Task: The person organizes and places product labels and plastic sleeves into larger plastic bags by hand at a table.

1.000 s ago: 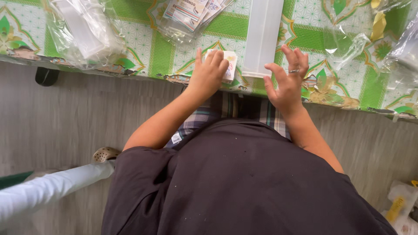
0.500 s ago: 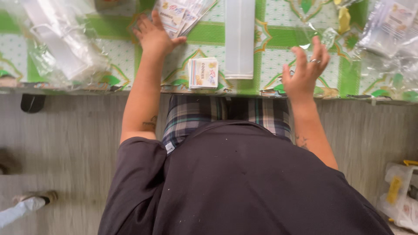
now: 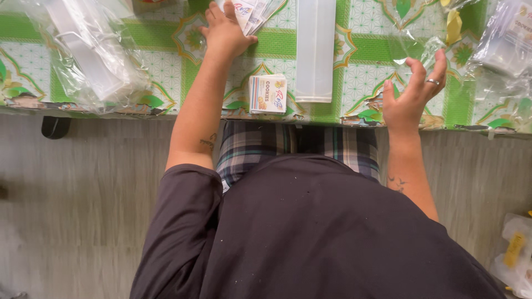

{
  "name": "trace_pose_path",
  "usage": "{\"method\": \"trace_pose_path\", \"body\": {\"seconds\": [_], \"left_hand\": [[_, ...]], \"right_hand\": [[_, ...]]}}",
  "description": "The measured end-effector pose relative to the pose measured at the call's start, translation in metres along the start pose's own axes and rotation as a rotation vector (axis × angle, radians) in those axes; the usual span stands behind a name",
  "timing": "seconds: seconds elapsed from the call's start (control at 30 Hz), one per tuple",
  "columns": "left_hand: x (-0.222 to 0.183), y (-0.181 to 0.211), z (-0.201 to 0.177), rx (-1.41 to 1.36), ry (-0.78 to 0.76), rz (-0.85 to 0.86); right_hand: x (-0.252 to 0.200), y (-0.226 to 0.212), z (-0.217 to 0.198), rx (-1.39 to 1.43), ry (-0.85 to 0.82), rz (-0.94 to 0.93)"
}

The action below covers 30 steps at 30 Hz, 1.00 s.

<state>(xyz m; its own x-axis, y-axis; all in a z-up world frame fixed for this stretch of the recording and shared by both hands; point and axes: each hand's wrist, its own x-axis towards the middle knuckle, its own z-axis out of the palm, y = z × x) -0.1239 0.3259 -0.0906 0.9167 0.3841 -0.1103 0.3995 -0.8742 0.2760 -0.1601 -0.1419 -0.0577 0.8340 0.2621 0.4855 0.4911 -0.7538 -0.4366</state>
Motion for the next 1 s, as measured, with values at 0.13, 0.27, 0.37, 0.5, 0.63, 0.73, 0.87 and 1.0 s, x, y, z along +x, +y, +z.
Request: {"method": "trace_pose_path", "body": {"seconds": [0.13,0.27,0.37,0.5,0.63,0.73,0.87,1.0], "left_hand": [[-0.002,0.001,0.006,0.079,0.082,0.053],[0.019,-0.005,0.022,0.171,0.009,0.079],[0.047,-0.016,0.036,0.233,0.050,0.092],[0.068,-0.044,0.041,0.195,0.389,0.189],[0.055,-0.074,0.014,0.087,0.561,0.184],[0.025,-0.065,-0.008,-0.313,0.637,0.189],[-0.052,0.012,-0.004,-1.451,0.530,0.306],[-0.146,0.113,0.012,-1.821,0.226,0.259]], "right_hand": [[-0.003,-0.001,0.002,0.032,-0.010,0.044],[-0.009,-0.003,0.004,0.033,-0.024,0.017],[-0.017,-0.004,0.001,0.027,-0.020,0.007],[-0.023,0.002,-0.013,0.046,-0.023,0.037],[-0.022,0.002,-0.036,-0.003,0.004,0.033],[-0.007,-0.013,-0.047,0.194,0.027,0.033],[0.018,-0.062,-0.022,0.884,-0.203,0.079],[0.034,-0.120,0.020,1.475,-0.447,0.145]]}}
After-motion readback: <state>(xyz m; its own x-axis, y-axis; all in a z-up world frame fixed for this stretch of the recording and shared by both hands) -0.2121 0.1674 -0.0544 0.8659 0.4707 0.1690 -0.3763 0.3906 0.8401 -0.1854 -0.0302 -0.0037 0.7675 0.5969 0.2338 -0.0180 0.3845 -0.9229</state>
